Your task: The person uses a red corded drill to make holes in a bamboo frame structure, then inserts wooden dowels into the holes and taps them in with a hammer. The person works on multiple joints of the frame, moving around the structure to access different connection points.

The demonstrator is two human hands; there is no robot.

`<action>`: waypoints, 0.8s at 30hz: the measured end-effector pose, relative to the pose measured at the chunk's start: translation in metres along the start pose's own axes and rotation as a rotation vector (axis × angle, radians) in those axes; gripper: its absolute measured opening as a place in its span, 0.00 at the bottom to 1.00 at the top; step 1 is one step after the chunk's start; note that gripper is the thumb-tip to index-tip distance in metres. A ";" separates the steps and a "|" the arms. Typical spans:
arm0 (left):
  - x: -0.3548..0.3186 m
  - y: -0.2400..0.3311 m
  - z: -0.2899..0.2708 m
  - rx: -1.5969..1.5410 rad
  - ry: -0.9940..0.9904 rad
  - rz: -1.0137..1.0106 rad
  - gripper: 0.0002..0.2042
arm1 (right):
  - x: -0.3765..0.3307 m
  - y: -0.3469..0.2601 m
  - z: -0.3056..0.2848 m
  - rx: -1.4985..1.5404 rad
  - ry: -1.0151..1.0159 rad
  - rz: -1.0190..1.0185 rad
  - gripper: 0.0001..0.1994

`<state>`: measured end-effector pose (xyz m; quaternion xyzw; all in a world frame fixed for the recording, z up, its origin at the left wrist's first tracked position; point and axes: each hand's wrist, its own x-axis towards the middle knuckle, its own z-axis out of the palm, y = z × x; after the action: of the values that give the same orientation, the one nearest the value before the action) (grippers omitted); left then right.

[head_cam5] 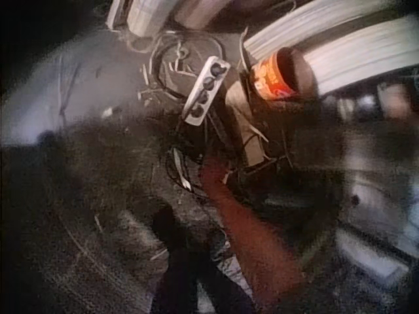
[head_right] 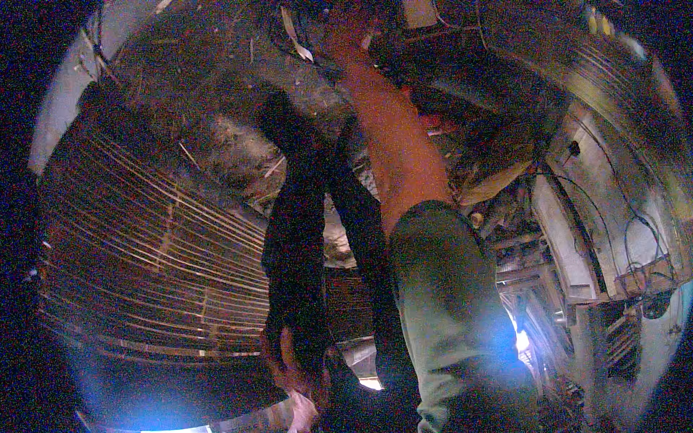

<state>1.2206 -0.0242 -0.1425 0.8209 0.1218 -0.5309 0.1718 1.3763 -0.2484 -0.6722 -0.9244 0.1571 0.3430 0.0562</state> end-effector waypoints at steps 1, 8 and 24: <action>-0.002 0.000 0.001 0.008 0.006 0.001 0.39 | 0.001 0.002 0.000 -0.022 -0.003 -0.029 0.46; -0.002 0.002 0.009 0.018 0.077 0.049 0.39 | -0.056 -0.008 -0.078 -0.050 -0.046 -0.164 0.45; -0.033 -0.008 0.053 0.112 0.214 0.110 0.33 | -0.359 0.075 -0.189 0.951 -0.370 0.041 0.40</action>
<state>1.1599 -0.0392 -0.1337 0.8866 0.0646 -0.4358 0.1407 1.2109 -0.2689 -0.2943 -0.7170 0.3015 0.3924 0.4909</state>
